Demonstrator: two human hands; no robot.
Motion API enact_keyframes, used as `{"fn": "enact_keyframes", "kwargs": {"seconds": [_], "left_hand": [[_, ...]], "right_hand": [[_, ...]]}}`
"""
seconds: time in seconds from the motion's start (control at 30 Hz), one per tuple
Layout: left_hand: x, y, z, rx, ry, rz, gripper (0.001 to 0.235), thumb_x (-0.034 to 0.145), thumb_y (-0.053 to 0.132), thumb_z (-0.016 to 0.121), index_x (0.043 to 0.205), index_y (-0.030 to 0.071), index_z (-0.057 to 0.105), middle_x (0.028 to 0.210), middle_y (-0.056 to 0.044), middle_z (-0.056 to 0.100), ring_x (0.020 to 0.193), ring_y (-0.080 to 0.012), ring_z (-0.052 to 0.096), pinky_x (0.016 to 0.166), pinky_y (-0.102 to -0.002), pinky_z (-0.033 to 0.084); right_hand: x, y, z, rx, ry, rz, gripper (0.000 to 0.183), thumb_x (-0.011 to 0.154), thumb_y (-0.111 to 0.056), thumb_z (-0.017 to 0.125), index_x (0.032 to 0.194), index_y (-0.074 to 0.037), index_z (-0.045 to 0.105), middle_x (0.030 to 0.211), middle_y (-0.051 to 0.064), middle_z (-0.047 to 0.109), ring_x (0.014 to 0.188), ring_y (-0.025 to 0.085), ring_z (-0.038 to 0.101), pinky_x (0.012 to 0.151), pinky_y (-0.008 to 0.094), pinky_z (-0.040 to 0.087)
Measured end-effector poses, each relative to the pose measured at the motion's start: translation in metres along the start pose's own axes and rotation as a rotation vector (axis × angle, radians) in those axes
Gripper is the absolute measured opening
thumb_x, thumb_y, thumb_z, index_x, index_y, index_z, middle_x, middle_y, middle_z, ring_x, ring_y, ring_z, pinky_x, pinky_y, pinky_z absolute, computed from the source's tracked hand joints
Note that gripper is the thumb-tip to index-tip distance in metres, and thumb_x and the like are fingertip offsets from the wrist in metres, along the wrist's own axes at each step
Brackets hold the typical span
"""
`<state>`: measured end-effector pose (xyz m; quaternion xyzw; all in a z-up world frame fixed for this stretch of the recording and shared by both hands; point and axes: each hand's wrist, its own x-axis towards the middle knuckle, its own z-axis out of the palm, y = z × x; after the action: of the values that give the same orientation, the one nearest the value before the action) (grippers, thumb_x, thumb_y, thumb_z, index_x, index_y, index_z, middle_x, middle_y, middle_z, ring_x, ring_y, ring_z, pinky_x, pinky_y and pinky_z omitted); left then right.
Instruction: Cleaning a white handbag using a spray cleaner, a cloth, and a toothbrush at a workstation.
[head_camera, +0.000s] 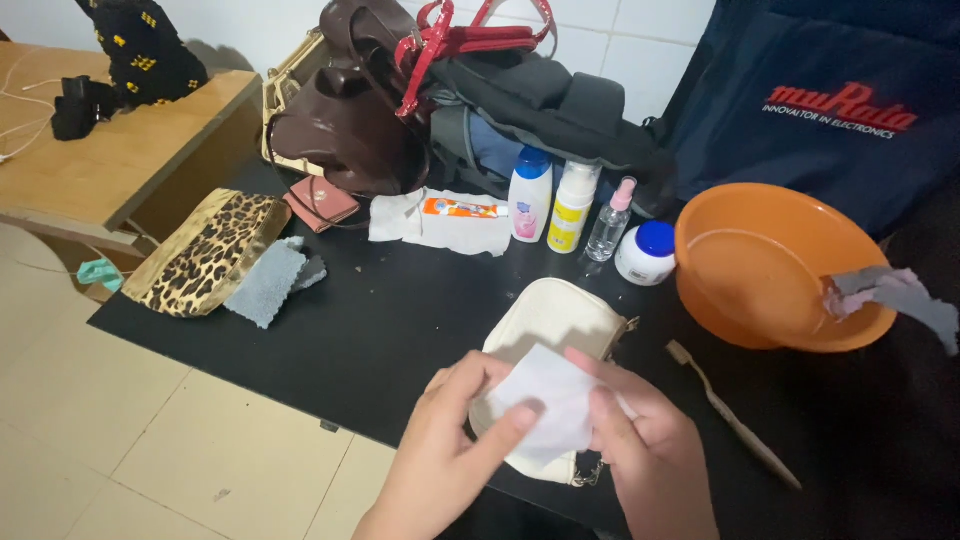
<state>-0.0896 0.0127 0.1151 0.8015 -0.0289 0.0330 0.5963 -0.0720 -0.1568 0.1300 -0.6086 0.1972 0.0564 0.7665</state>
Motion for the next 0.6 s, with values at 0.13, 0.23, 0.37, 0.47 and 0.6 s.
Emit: {"fn": "enact_keyframes", "kwargs": {"seconds": [0.13, 0.23, 0.37, 0.47, 0.6], "left_hand": [[-0.004, 0.006, 0.004, -0.004, 0.045, 0.016, 0.036, 0.088, 0.035, 0.076, 0.117, 0.018, 0.063, 0.107, 0.004, 0.074, 0.102, -0.0114, 0.07, 0.086, -0.028, 0.052], [-0.005, 0.003, 0.006, -0.133, 0.09, 0.071, 0.018, 0.092, 0.027, 0.073, 0.106, 0.016, 0.072, 0.092, 0.004, 0.069, 0.084, -0.009, 0.062, 0.076, -0.026, 0.049], [-0.007, -0.002, 0.01, -0.142, 0.116, 0.051, 0.015, 0.09, 0.027, 0.078, 0.094, 0.015, 0.069, 0.083, 0.003, 0.064, 0.08, -0.0095, 0.058, 0.073, -0.026, 0.046], [-0.007, 0.0, 0.011, -0.144, 0.137, 0.19, 0.014, 0.09, 0.021, 0.077, 0.082, 0.012, 0.069, 0.08, 0.003, 0.07, 0.076, -0.0096, 0.063, 0.071, -0.025, 0.048], [-0.009, 0.002, 0.012, -0.108, 0.114, 0.187, 0.017, 0.093, 0.022, 0.074, 0.08, 0.011, 0.07, 0.074, 0.003, 0.068, 0.07, -0.0093, 0.06, 0.065, -0.025, 0.046]], "right_hand": [[0.001, 0.008, -0.011, -0.352, -0.1, -0.185, 0.041, 0.082, -0.009, 0.07, 0.12, -0.007, 0.085, 0.11, 0.011, 0.093, 0.098, 0.015, 0.085, 0.087, 0.029, 0.064], [0.005, 0.017, -0.017, -0.486, -0.065, -0.286, 0.023, 0.079, -0.012, 0.076, 0.093, -0.004, 0.092, 0.092, 0.006, 0.095, 0.087, 0.013, 0.086, 0.078, 0.026, 0.063], [0.012, 0.031, -0.029, -0.394, -0.097, -0.347, 0.014, 0.077, -0.005, 0.08, 0.084, 0.001, 0.089, 0.084, 0.01, 0.093, 0.079, 0.015, 0.085, 0.075, 0.027, 0.062], [0.018, 0.036, -0.037, -0.337, -0.092, -0.341, 0.005, 0.076, -0.004, 0.082, 0.077, 0.001, 0.083, 0.069, 0.01, 0.084, 0.066, 0.015, 0.074, 0.063, 0.03, 0.056], [0.015, 0.026, -0.036, -0.569, -0.043, -0.249, 0.023, 0.078, -0.02, 0.075, 0.072, -0.001, 0.086, 0.064, 0.008, 0.08, 0.065, 0.018, 0.071, 0.064, 0.033, 0.051]]}}
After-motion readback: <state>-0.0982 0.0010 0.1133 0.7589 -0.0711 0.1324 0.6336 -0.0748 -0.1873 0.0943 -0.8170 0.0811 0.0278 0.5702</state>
